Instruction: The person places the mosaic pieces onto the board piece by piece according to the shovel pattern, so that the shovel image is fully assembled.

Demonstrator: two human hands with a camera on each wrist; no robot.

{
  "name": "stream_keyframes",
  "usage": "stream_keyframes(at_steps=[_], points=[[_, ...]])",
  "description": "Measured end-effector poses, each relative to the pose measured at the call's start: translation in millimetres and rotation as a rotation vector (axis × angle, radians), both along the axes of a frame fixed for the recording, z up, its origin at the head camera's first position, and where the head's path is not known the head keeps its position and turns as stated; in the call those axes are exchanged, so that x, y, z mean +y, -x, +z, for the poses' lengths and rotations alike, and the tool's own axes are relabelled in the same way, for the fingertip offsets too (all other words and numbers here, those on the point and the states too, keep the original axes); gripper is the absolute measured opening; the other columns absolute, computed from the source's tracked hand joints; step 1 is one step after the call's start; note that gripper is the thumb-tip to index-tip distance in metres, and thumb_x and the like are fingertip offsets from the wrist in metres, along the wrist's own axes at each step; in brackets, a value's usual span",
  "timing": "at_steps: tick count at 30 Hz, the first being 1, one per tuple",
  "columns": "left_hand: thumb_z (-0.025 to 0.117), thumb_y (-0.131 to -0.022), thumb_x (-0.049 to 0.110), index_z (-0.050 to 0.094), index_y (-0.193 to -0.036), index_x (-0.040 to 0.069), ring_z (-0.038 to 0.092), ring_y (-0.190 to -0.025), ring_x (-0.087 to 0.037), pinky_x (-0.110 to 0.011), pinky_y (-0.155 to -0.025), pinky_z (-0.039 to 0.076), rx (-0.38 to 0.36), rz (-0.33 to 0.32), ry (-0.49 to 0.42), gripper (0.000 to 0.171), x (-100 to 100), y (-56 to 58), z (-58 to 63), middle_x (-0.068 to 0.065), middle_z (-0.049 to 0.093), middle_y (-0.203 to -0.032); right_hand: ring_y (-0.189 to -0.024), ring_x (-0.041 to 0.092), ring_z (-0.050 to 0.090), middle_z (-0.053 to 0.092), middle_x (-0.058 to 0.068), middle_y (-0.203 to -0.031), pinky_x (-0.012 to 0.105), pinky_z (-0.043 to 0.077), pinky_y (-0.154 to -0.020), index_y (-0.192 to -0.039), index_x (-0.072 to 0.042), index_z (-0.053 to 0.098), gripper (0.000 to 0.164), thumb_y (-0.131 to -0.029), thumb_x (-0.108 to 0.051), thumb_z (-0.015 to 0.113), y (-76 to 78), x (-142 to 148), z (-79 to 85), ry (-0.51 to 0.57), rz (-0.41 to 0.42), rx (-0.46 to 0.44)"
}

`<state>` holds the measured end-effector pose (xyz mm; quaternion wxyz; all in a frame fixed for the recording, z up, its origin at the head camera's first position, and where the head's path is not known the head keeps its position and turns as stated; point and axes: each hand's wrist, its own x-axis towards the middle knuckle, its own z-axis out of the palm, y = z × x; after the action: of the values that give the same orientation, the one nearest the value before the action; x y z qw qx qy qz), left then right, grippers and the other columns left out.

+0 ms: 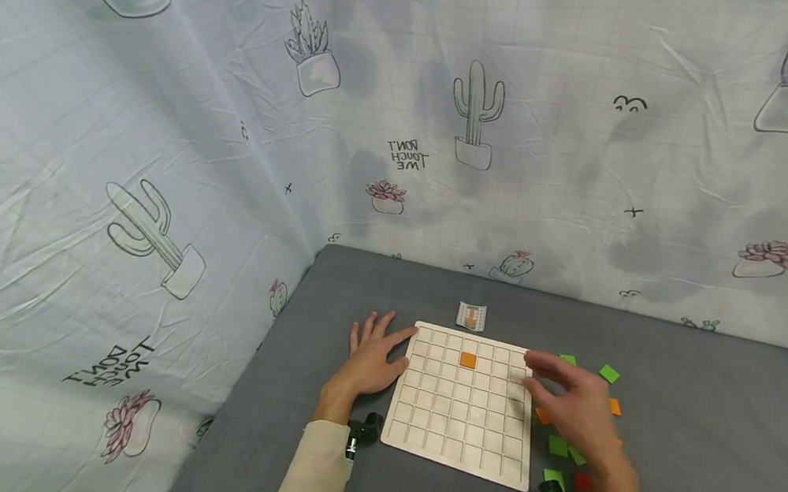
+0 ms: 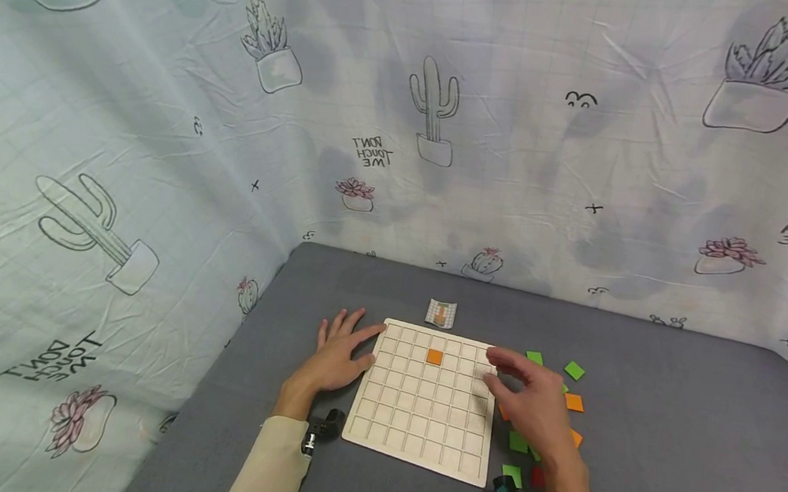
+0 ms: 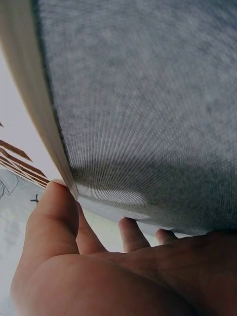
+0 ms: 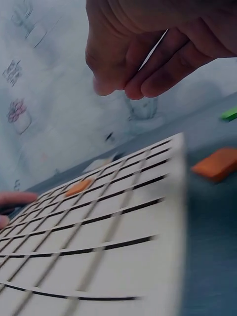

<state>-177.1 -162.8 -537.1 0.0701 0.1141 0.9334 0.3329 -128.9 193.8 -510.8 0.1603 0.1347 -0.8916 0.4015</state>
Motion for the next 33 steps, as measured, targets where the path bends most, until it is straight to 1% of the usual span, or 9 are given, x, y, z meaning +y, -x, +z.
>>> stream_keyframes(at_steps=[3,5,9,14,21,23,26,29,33], points=[[0.066,-0.107,0.025,0.056,-0.163,0.028,0.003,-0.171,-0.045,-0.072,-0.134,-0.006,0.005,-0.001,-0.011,0.057,-0.4,0.3,-0.4,-0.016,0.022,-0.182,-0.105,-0.012,0.07,0.083,0.011,-0.116,0.006,0.055,-0.089,-0.129,-0.011,0.081,0.042,-0.089,-0.003,0.09,-12.6,17.0,3.7,0.016,-0.029,0.004],[0.066,-0.108,0.025,0.056,-0.163,0.028,0.003,-0.171,-0.045,-0.072,-0.134,-0.006,0.003,-0.002,-0.013,0.057,-0.5,0.3,-0.8,-0.016,0.022,-0.182,-0.105,-0.018,0.066,0.083,0.011,-0.116,0.003,0.053,-0.089,-0.129,-0.012,0.081,0.042,-0.089,-0.004,0.091,-21.3,28.1,5.0,0.024,-0.046,-0.007],[0.066,-0.107,0.024,0.056,-0.163,0.027,0.004,-0.171,-0.046,-0.073,-0.134,-0.006,0.006,0.0,-0.017,0.056,-0.5,-0.4,-1.2,-0.017,0.023,-0.182,-0.103,-0.017,0.068,0.084,0.004,-0.115,0.003,0.053,-0.088,-0.128,-0.012,0.081,0.043,-0.088,-0.004,0.092,-35.6,49.2,5.9,0.031,-0.079,-0.023],[0.066,-0.108,0.024,0.056,-0.163,0.027,0.004,-0.171,-0.046,-0.073,-0.134,-0.005,0.007,-0.001,-0.01,0.056,-0.4,-1.1,-0.7,-0.017,0.023,-0.182,-0.101,-0.022,0.065,0.081,-0.017,-0.112,-0.001,0.051,-0.086,-0.126,-0.01,0.081,0.045,-0.084,-0.002,0.094,-50.9,75.6,2.9,-0.007,-0.124,0.0],[0.065,-0.107,0.023,0.056,-0.163,0.026,0.004,-0.171,-0.046,-0.072,-0.134,-0.006,0.009,-0.003,-0.016,0.057,-0.2,-0.4,0.3,-0.017,0.023,-0.182,-0.098,-0.028,0.061,0.071,-0.037,-0.11,-0.003,0.05,-0.081,-0.126,-0.009,0.081,0.044,-0.084,-0.005,0.095,-69.8,106.7,-6.8,-0.04,-0.184,-0.064],[0.065,-0.108,0.023,0.056,-0.163,0.026,0.004,-0.171,-0.046,-0.072,-0.134,-0.006,0.01,-0.004,-0.014,0.057,-0.3,-0.2,0.4,-0.016,0.023,-0.182,-0.097,-0.031,0.058,0.075,-0.031,-0.108,-0.003,0.049,-0.078,-0.125,-0.008,0.08,0.044,-0.084,-0.007,0.095,-73.3,111.9,-10.7,-0.075,-0.211,-0.085],[0.065,-0.108,0.024,0.055,-0.163,0.027,0.004,-0.171,-0.046,-0.072,-0.134,-0.005,0.014,-0.003,-0.011,0.057,-0.6,0.1,-0.5,-0.017,0.024,-0.182,-0.094,-0.034,0.053,0.083,-0.007,-0.107,-0.004,0.047,-0.074,-0.124,-0.007,0.08,0.043,-0.084,-0.011,0.096,-76.4,116.9,-16.8,-0.132,-0.248,-0.124],[0.065,-0.108,0.024,0.055,-0.163,0.027,0.004,-0.171,-0.045,-0.072,-0.134,-0.005,0.012,-0.001,-0.009,0.057,-0.9,0.3,-1.4,-0.016,0.023,-0.182,-0.091,-0.034,0.049,0.083,0.015,-0.108,-0.004,0.045,-0.071,-0.122,-0.006,0.08,0.042,-0.083,-0.012,0.096,-77.5,118.9,-22.5,-0.172,-0.277,-0.143],[0.066,-0.108,0.024,0.056,-0.163,0.028,0.004,-0.171,-0.045,-0.072,-0.134,-0.006,0.011,-0.001,-0.01,0.057,-0.7,-0.1,-1.9,-0.016,0.023,-0.182,-0.088,-0.033,0.051,0.084,0.015,-0.106,-0.003,0.045,-0.07,-0.12,-0.008,0.082,0.042,-0.082,-0.013,0.097,-76.8,118.9,-27.5,-0.184,-0.286,-0.124]])
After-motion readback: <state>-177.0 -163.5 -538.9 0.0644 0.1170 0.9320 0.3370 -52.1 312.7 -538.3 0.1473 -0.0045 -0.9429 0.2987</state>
